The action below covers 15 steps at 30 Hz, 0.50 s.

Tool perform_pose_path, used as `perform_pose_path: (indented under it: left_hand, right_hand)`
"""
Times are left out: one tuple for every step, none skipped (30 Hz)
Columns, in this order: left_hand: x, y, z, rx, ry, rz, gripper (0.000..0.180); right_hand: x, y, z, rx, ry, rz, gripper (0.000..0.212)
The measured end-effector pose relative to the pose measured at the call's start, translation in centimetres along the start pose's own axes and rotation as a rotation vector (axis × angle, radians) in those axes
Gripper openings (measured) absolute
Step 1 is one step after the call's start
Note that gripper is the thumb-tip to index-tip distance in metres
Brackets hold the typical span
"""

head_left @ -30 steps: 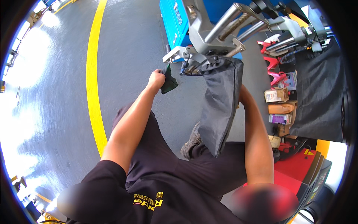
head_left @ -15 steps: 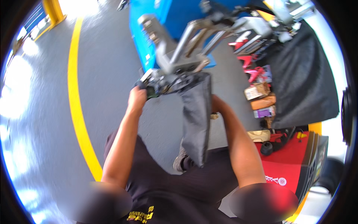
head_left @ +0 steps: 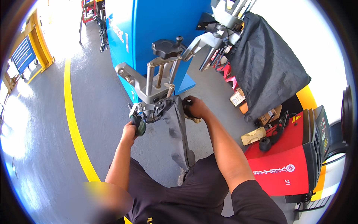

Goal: The person wipes and cleans a blue wheel alignment machine using a green cloth, focusing on the metal arms and joints. They then move to a red and black tire balancing machine and wipe its control panel and spindle.

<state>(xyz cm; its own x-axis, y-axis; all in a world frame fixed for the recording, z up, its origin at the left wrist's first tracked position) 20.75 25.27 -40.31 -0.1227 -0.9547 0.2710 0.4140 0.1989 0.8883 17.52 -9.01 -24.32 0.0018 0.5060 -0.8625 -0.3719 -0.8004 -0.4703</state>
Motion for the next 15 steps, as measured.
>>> perform_pose_path:
  left_hand:
    - [-0.4,0.4,1.5,0.005,-0.006,0.022,0.052]
    - [-0.7,1.5,3.2,0.010,-0.016,0.044,0.053]
    - [-1.4,2.9,4.4,0.030,-0.070,0.088,0.052]
    - [-2.0,4.0,5.5,0.043,-0.126,0.133,0.051]
    - [-3.0,5.7,6.9,0.063,-0.160,0.176,0.050]
    - [-3.4,7.9,8.7,0.076,-0.193,0.207,0.048]
    - [-2.9,10.0,10.3,0.079,-0.244,0.242,0.046]
    - [-2.2,11.5,11.5,0.081,-0.299,0.279,0.044]
    - [-2.2,12.2,12.2,0.105,-0.303,0.253,0.043]
    - [-2.7,12.5,12.9,0.126,-0.299,0.225,0.043]
    - [-2.8,13.0,13.2,0.156,-0.303,0.195,0.043]
    - [-2.8,13.3,13.3,0.176,-0.275,0.213,0.039]
    - [-3.0,13.6,13.3,0.207,-0.228,0.189,0.038]
    - [-3.3,13.9,13.3,0.237,-0.179,0.166,0.036]
    - [-3.6,14.3,13.1,0.268,-0.131,0.142,0.035]
  right_hand:
    - [-0.8,0.8,-0.2,0.009,0.035,-0.075,0.041]
    - [-1.6,2.1,-0.6,0.019,0.075,-0.151,0.041]
    - [-2.2,3.0,-1.2,0.021,0.110,-0.231,0.041]
    - [-2.7,4.0,-1.7,0.054,0.119,-0.336,0.044]
    - [-2.5,3.0,-1.8,0.053,0.068,-0.497,0.043]
    - [-2.9,1.2,-1.4,0.049,0.015,-0.654,0.042]
    - [-3.4,0.5,-1.0,0.057,-0.026,-0.804,0.041]
    - [-3.4,0.0,-0.9,0.021,-0.034,-0.906,0.041]
    - [-3.2,-0.5,-0.5,0.044,-0.051,-0.963,0.042]
    - [-2.8,-1.3,-0.1,0.068,-0.076,-1.021,0.043]
    - [-2.8,-1.8,-0.1,0.086,-0.092,-1.082,0.045]
    - [-2.8,-2.2,-0.1,0.066,-0.114,-1.089,0.048]
    - [-3.1,-2.3,-0.2,0.062,-0.066,-1.087,0.047]
    - [-3.3,-2.4,-0.2,0.059,-0.018,-1.085,0.047]
    - [-3.5,-2.6,-0.2,0.056,0.030,-1.082,0.046]
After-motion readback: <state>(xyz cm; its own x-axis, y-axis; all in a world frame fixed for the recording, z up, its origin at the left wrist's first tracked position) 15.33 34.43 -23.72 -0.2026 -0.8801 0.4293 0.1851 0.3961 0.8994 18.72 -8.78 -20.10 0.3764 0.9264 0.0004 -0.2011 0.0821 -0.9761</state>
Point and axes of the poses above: each hand's wrist, its own z-axis away from the middle knuckle, its own x-axis out of the palm, y = z × x, the point moved 5 cm from there along -z, towards the middle knuckle, and after that the axes turned 9 degrees about x, right-handed, at the moved point
